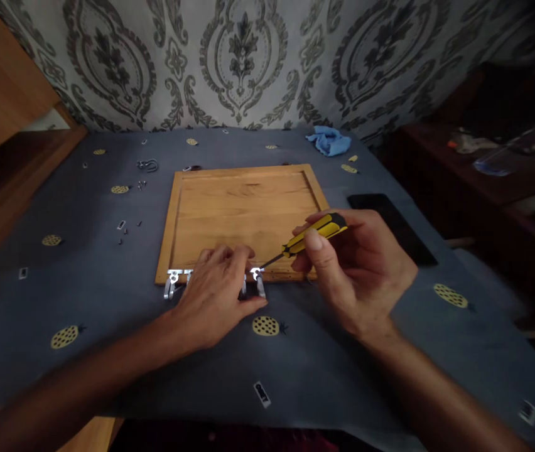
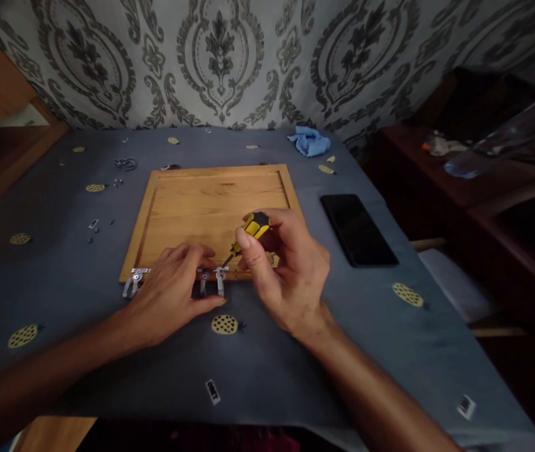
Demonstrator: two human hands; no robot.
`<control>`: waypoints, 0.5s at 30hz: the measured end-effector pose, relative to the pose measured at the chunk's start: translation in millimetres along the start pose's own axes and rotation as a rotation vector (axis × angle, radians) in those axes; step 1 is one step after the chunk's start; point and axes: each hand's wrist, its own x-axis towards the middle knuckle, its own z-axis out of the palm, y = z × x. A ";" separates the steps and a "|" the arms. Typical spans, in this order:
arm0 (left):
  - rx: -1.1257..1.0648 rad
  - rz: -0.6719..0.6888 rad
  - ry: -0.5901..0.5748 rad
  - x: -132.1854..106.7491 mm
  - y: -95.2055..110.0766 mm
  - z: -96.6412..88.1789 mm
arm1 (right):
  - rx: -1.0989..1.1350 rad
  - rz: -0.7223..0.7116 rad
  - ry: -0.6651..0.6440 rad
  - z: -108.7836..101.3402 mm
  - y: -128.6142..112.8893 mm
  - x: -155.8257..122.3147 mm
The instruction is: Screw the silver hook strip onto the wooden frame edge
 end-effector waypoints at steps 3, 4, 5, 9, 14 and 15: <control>0.017 0.009 -0.019 1.0 0.6 -0.7 | 0.004 0.007 0.007 0.6 1.2 0.3; 0.022 0.010 -0.025 1.1 1.0 -1.1 | 0.009 0.012 0.009 0.9 1.7 0.5; 0.025 0.011 -0.029 1.1 1.3 -1.5 | 0.013 0.018 0.010 1.2 2.4 0.8; 0.025 0.015 -0.042 -0.1 1.5 -4.6 | 0.039 0.041 0.022 2.1 4.8 1.4; 0.021 0.020 0.017 -1.4 -4.9 -15.5 | 0.095 0.089 0.054 3.5 4.4 3.0; 0.010 0.008 0.044 -1.5 -7.4 -18.9 | 0.109 0.105 0.050 4.2 4.6 3.7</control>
